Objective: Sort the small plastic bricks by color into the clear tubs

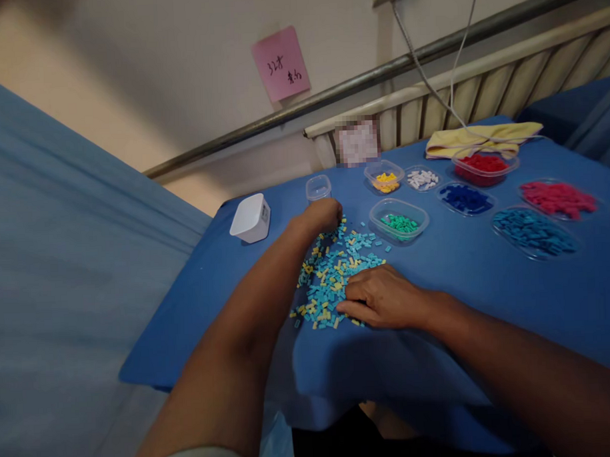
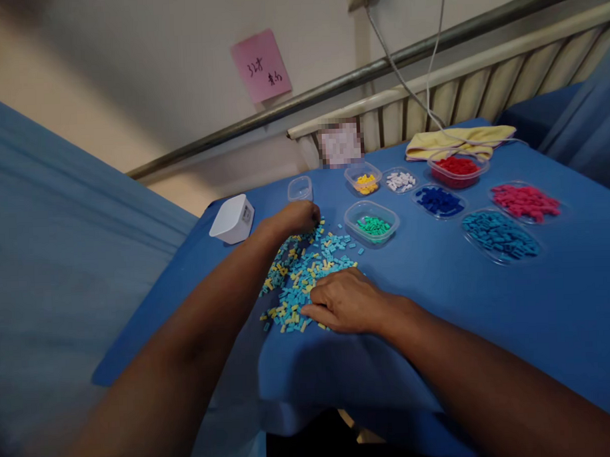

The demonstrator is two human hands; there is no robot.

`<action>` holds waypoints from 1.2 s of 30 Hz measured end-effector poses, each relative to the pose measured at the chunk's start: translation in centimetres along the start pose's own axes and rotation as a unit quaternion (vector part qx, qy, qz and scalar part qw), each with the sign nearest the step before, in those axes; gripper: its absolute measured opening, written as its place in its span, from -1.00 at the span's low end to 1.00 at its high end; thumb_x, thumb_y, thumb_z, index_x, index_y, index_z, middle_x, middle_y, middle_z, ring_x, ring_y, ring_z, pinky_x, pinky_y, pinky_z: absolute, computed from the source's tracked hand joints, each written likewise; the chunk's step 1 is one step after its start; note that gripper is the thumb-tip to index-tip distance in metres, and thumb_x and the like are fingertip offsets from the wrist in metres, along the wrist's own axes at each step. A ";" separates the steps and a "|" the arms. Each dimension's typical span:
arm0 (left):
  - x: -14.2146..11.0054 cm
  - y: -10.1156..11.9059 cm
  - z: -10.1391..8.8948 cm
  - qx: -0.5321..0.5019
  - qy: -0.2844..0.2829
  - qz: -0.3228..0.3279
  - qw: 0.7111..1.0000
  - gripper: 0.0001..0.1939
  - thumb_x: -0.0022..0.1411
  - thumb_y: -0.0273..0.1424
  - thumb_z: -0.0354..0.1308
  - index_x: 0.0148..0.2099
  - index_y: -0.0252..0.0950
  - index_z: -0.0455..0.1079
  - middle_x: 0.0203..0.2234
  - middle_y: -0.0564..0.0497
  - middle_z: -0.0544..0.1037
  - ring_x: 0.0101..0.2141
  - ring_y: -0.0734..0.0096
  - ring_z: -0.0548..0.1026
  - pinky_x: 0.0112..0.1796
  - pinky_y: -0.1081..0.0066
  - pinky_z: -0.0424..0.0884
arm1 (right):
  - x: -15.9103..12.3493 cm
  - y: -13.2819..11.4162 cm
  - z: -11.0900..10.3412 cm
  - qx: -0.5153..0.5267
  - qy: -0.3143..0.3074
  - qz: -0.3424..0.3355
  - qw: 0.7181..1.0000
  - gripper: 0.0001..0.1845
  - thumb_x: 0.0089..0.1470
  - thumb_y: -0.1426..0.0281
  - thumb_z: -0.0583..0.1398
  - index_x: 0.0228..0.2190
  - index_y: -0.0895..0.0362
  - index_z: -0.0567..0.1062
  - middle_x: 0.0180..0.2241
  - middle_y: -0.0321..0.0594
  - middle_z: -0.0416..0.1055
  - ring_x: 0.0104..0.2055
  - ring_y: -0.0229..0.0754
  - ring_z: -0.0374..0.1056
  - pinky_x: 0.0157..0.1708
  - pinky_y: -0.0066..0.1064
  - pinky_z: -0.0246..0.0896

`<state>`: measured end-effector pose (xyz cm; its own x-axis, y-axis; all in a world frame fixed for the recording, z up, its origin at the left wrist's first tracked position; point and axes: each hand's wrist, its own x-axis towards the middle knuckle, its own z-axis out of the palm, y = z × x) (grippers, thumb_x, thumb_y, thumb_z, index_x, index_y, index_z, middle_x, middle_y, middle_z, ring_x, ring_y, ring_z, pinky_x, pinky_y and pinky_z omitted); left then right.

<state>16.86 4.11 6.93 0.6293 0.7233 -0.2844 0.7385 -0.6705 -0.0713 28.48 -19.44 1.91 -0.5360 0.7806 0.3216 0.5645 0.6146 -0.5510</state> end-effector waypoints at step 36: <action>-17.5 -7.3 4.4 -0.292 0.193 -0.135 0.927 -0.55 0.54 -0.27 0.01 0.28 -0.27 0.57 0.23 -0.11 0.63 0.21 0.21 0.58 0.26 0.34 0.42 | -1.7 2.8 -0.4 -0.024 0.081 -0.004 0.996 -0.51 0.47 0.05 0.18 0.18 0.11 0.58 0.25 0.09 0.52 0.29 0.11 0.42 0.28 -0.01 0.27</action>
<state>-0.62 -4.42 8.18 0.3586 0.9326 0.0407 0.8162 -0.3344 0.4712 31.22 -18.97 0.11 -0.4343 0.7815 0.4480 0.5919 0.6225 -0.5120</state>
